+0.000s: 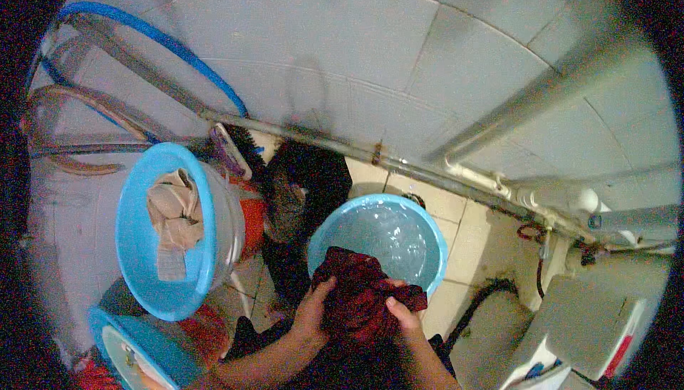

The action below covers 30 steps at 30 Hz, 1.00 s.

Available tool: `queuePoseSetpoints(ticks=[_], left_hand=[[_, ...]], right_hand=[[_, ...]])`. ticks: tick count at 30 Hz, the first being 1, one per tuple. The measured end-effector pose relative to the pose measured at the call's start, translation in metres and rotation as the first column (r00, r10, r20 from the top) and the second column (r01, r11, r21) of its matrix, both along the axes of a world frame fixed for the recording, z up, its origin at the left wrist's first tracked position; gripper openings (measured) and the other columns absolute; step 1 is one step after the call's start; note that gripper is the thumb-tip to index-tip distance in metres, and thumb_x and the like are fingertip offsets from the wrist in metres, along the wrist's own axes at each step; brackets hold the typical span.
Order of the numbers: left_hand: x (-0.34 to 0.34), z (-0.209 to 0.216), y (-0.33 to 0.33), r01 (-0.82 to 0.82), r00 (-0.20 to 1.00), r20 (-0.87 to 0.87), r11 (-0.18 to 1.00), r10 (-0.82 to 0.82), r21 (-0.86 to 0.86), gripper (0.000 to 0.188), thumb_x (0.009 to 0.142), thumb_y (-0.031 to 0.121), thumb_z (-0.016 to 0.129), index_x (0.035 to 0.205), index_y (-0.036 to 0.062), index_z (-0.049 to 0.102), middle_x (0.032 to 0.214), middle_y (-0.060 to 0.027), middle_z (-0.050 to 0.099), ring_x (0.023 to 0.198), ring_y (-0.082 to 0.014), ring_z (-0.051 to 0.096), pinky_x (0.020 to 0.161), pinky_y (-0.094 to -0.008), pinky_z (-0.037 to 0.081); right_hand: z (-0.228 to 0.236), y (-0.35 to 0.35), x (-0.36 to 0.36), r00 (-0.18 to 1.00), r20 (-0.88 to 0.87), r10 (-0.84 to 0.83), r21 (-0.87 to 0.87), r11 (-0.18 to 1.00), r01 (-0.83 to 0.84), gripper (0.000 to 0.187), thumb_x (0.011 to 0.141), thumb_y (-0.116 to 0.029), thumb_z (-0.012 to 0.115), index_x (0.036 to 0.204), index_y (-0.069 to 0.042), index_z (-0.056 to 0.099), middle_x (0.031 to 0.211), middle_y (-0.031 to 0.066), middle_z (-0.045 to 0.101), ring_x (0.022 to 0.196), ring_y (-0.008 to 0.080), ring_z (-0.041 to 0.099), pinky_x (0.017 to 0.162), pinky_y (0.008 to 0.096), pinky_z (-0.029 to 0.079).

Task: The person hand washes a maroon garment in a blue basin filled with water. They repeatedly submerge, agitate, and wring the fabric, occasionally lifting it to inspect the material and the label. The task is performed manually without tools in a tiled utility area.

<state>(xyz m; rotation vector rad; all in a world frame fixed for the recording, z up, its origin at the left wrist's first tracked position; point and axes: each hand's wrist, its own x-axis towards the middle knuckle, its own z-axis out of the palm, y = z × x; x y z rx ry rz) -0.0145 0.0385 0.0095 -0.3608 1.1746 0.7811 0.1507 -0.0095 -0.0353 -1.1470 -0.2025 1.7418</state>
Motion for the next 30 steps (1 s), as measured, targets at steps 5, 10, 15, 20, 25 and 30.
queuePoseSetpoints(ticks=[5,10,15,20,25,30], left_hand=[[-0.013,0.0,-0.031,0.168,0.97,0.162,0.982,-0.18,0.084,0.058,0.084,0.032,0.058,0.132,0.0092,0.035,0.127,-0.0122,0.046,0.114,-0.0287,0.047,0.096,-0.0452,0.04],[-0.011,0.059,-0.054,0.015,0.804,0.58,0.979,-0.133,0.203,0.068,0.083,0.044,0.056,0.133,0.0056,0.032,0.132,-0.0142,0.042,0.119,-0.0299,0.044,0.1,-0.0452,0.036],[0.003,0.135,-0.058,0.034,0.877,0.462,0.977,-0.129,0.209,0.06,0.084,0.038,0.056,0.13,0.0038,0.036,0.127,-0.014,0.047,0.116,-0.0294,0.047,0.1,-0.044,0.037],[0.023,0.221,-0.041,-0.012,0.916,0.397,0.983,-0.061,0.181,0.043,0.085,0.027,0.054,0.119,0.0026,0.047,0.115,-0.0144,0.055,0.105,-0.0275,0.054,0.094,-0.0403,0.043],[0.037,0.27,-0.045,-0.103,0.843,0.53,0.939,-0.094,0.329,0.039,0.089,0.033,0.044,0.111,0.0019,0.051,0.102,-0.0139,0.058,0.093,-0.0268,0.057,0.087,-0.0396,0.046],[0.041,0.363,-0.052,-0.073,0.868,0.488,0.948,-0.092,0.309,0.04,0.094,0.034,0.031,0.11,0.0019,0.049,0.095,-0.0115,0.056,0.086,-0.0255,0.056,0.079,-0.0385,0.048]], right_hand=[[0.05,-0.026,-0.001,0.997,-0.018,-0.076,-0.145,0.987,0.072,0.04,0.077,-0.024,0.06,0.109,-0.005,0.047,0.109,0.0115,0.053,0.098,0.0275,0.054,0.088,0.0418,0.043],[0.138,-0.039,-0.003,0.946,-0.229,-0.227,-0.26,0.951,0.166,0.04,0.072,-0.015,0.063,0.106,-0.005,0.045,0.106,0.0139,0.054,0.099,0.027,0.053,0.09,0.0425,0.042],[0.232,-0.02,0.017,0.986,0.044,-0.16,-0.287,0.944,0.166,0.034,0.077,-0.011,0.062,0.108,0.0,0.055,0.1,0.013,0.062,0.088,0.0251,0.06,0.083,0.0376,0.047],[0.308,-0.031,0.008,0.793,0.6,-0.108,0.128,0.991,0.037,0.028,0.075,-0.011,0.068,0.099,-0.002,0.055,0.105,0.0137,0.058,0.098,0.0227,0.055,0.086,0.0361,0.044],[0.391,-0.046,-0.007,0.322,0.919,-0.227,0.381,0.724,-0.576,0.026,0.068,-0.013,0.074,0.089,-0.008,0.06,0.105,0.0133,0.057,0.108,0.0327,0.05,0.091,0.0422,0.042],[0.453,-0.052,-0.017,0.194,0.904,-0.38,0.418,0.696,-0.584,0.032,0.057,-0.016,0.08,0.08,-0.01,0.058,0.094,0.0107,0.059,0.093,0.0309,0.056,0.082,0.0396,0.046]])
